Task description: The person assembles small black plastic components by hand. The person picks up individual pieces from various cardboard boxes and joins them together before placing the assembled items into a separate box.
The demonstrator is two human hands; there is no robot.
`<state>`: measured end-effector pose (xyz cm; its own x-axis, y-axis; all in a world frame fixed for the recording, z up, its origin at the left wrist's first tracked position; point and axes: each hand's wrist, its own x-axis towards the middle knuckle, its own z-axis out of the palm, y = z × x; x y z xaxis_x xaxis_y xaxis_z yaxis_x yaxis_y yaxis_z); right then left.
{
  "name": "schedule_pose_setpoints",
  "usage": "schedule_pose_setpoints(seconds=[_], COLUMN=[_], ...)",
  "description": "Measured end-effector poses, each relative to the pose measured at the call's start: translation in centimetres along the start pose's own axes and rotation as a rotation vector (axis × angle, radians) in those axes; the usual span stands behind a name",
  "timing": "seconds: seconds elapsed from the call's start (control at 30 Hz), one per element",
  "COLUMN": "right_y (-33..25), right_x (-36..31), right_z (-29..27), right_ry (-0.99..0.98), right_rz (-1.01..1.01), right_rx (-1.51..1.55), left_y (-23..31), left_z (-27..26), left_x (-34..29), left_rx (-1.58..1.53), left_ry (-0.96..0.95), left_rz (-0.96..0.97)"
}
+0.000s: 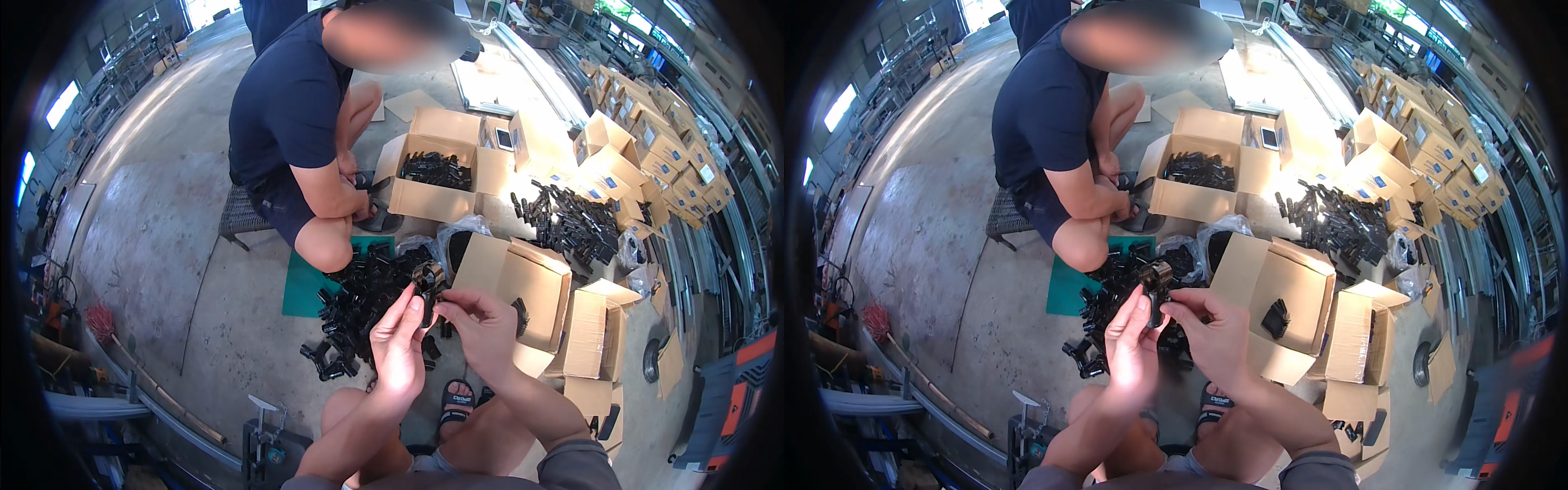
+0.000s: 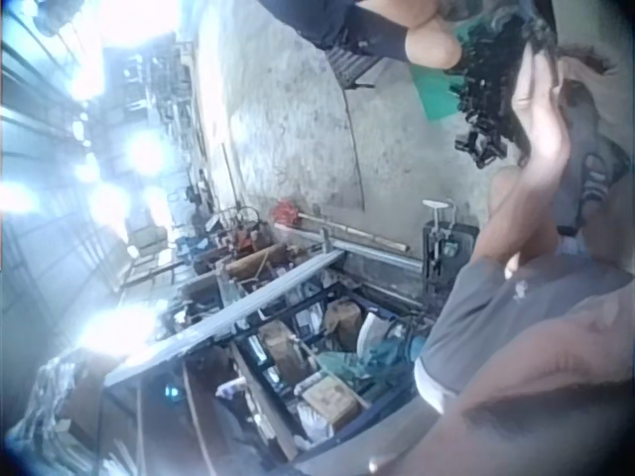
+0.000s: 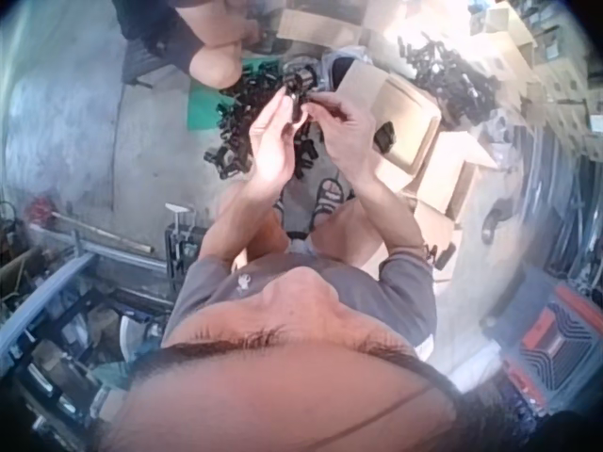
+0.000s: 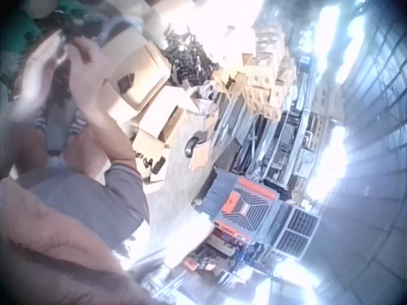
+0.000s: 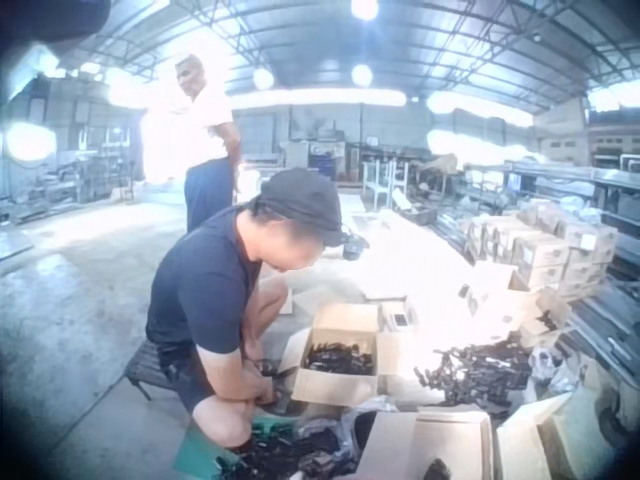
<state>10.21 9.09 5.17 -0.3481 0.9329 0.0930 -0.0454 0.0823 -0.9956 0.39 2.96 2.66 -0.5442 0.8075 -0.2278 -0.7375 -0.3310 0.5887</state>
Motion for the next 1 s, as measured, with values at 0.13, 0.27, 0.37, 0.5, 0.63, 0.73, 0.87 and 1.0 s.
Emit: schedule_pose_setpoints(seconds=[0.13,0.27,0.37,0.5,0.63,0.73,0.87,1.0], right_y=[-0.1,0.2,0.4,0.3,0.0,0.3,0.2,0.4], right_x=[-1.0,-1.4,-1.6,-1.5,-2.0,-2.0,-2.0,-2.0], right_z=[0.1,-0.1,-0.2,-0.6,-0.9,-0.9,-0.7,-0.9], right_ry=[0.053,0.114,0.134,0.121,0.127,0.125,0.141,0.126], right_rz=[-0.011,-0.041,-0.064,-0.078,-0.027,-0.034,-0.069,-0.074], right_rx=[0.025,0.168,0.187,0.114,0.041,0.075,-0.036,-0.076], left_y=[-0.5,-0.9,-1.3,-1.5,-1.5,-2.0,-2.0,-2.2], left_z=[-0.1,0.4,0.2,0.4,0.7,0.3,0.2,0.3], left_x=[-0.6,-1.1,-1.1,-0.9,-0.9,-0.6,-0.4,-0.5], left_rx=[0.035,0.047,0.082,0.094,0.127,0.117,0.127,0.143], left_ry=[-0.031,-0.047,-0.072,-0.081,-0.068,-0.089,-0.077,-0.084], left_rz=[0.063,0.062,0.099,0.115,0.147,0.159,0.151,0.171])
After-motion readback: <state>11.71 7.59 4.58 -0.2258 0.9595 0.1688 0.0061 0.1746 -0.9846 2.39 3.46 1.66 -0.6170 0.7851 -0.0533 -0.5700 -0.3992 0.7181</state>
